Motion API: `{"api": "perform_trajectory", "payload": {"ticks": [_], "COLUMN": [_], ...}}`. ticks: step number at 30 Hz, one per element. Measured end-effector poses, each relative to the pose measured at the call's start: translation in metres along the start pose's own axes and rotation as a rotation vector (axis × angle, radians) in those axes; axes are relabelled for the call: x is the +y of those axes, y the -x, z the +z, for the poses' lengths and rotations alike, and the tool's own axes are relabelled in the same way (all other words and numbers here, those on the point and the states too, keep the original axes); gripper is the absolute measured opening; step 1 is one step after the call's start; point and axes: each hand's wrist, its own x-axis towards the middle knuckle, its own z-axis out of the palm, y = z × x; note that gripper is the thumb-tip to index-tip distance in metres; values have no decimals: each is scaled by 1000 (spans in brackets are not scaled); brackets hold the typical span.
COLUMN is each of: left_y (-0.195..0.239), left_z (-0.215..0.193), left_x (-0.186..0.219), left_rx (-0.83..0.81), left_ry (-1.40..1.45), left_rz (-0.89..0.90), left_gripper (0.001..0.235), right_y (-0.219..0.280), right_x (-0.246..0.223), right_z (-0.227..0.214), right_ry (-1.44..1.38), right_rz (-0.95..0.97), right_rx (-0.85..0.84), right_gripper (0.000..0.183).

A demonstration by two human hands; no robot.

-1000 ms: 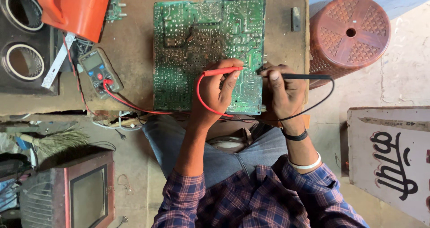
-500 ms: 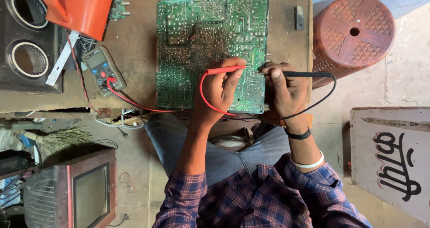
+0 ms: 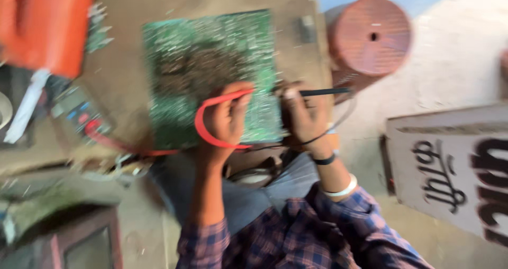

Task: The person uses a multimeter to test various points on a green circuit board. They hold the red and black probes and touch them to different solder points and traces while seated on the floor.

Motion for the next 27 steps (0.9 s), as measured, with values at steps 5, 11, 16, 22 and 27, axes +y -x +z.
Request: {"api": "perform_trajectory", "payload": {"ticks": [5,11,16,22,27], "left_y": [-3,-5,-5,-7,-6], "left_z": [-1,0,1,2,0], "left_x": [1,7,7,6,5], "left_rx": [18,29,29,25,29], "left_ry": [-149,-138,-144,-170,-178], "left_rz": [3,47,32,-5,7], "left_gripper": [19,20,21,21,21], "right_y": [-4,-4,-5,-9,-1], "right_x": [5,1,4,6,13], "right_z": [3,-2,1,0,0], "right_ry": [39,121,29,45,-36], "right_rz": [-277,-249,-69,-237,-61], "right_rx": [-73,-109,-69,-40,-87], "right_gripper": [24,25,25,26,24]}}
